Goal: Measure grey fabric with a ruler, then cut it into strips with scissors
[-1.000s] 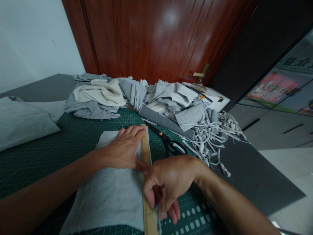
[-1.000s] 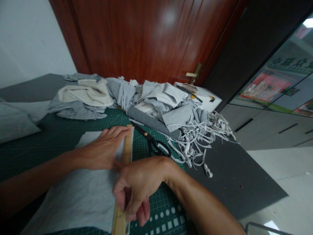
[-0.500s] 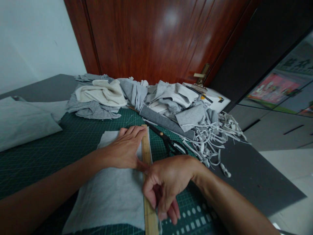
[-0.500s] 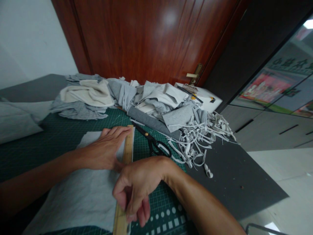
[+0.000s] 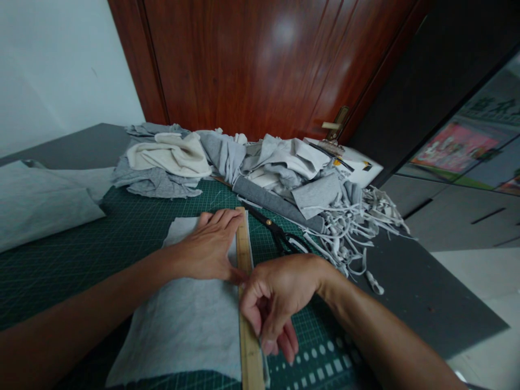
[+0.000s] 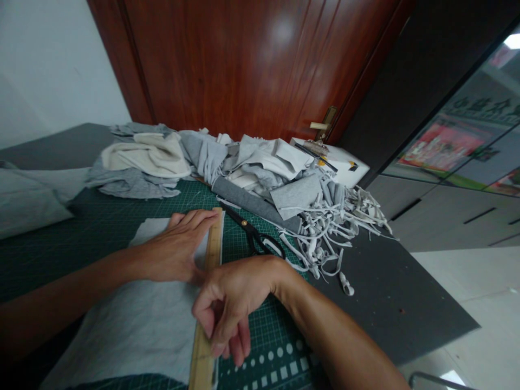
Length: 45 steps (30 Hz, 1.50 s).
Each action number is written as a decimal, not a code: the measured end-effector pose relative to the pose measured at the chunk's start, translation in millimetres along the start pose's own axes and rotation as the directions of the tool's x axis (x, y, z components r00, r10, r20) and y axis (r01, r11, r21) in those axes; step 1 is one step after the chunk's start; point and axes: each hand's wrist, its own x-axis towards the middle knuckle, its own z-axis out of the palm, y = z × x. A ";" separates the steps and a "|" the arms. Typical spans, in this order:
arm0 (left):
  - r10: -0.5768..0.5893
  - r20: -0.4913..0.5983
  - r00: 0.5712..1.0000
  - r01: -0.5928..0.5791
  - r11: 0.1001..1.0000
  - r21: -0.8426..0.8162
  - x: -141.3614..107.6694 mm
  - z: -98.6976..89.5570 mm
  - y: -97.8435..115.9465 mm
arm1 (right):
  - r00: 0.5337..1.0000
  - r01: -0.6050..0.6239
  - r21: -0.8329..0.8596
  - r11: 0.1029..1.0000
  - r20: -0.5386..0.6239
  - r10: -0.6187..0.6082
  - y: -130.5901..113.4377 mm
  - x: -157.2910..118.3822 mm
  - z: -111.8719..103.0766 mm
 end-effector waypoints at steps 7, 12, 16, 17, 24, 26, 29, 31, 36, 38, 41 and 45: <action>0.014 -0.006 1.000 -0.014 1.000 0.008 0.3 2.0 -3.0 | 0.995 0.019 -0.025 1.000 -0.096 -0.022 -0.1 -6.2 3.1; -0.008 0.021 1.000 0.008 1.000 0.015 0.1 -1.4 -0.1 | 0.969 -0.010 -0.235 0.972 -0.242 -0.048 -11.8 -13.5 16.6; -0.027 0.037 0.999 0.026 0.999 0.021 -0.2 -3.3 2.1 | 0.983 -0.039 -0.236 0.971 -0.184 -0.005 -12.4 -8.0 19.9; -0.023 0.033 0.999 0.023 1.000 0.019 -0.3 -3.1 1.9 | 0.988 -0.046 -0.222 0.974 -0.155 0.012 -10.9 -5.3 19.0; -0.014 0.027 1.000 0.014 1.000 0.009 -0.2 -2.4 0.9 | 0.993 0.018 -0.215 0.977 -0.109 -0.042 -0.7 1.4 10.6; -0.019 0.034 0.999 0.019 1.000 0.012 -0.1 -3.3 1.4 | 0.988 0.037 -0.226 0.973 -0.138 -0.069 -0.4 -1.6 9.5; -0.014 0.036 0.999 0.014 1.000 0.017 -0.3 -2.8 0.4 | 0.977 0.068 -0.214 0.974 -0.183 -0.109 -0.3 -6.0 7.5; -0.009 0.029 1.000 0.008 1.000 0.013 -0.2 -0.8 -1.5 | 0.966 0.094 -0.210 0.973 -0.217 -0.140 -0.2 -8.6 6.0; 0.000 0.009 1.000 0.000 1.000 0.008 1.7 3.2 -3.9 | 0.908 0.156 -0.244 0.957 -0.347 -0.237 -2.5 -17.6 2.6; -0.012 0.012 1.000 0.012 1.000 0.009 2.0 2.6 -2.6 | 0.885 0.171 -0.260 0.950 -0.382 -0.264 -4.2 -22.2 2.2; -0.024 0.017 1.000 0.023 1.000 0.009 1.2 1.3 -0.8 | 0.879 0.174 -0.263 0.949 -0.392 -0.271 -6.5 -27.6 4.0; -0.015 0.007 1.000 0.014 1.000 0.016 0.0 1.8 -1.6 | 0.912 0.150 -0.256 0.955 -0.338 -0.234 -7.0 -26.5 8.4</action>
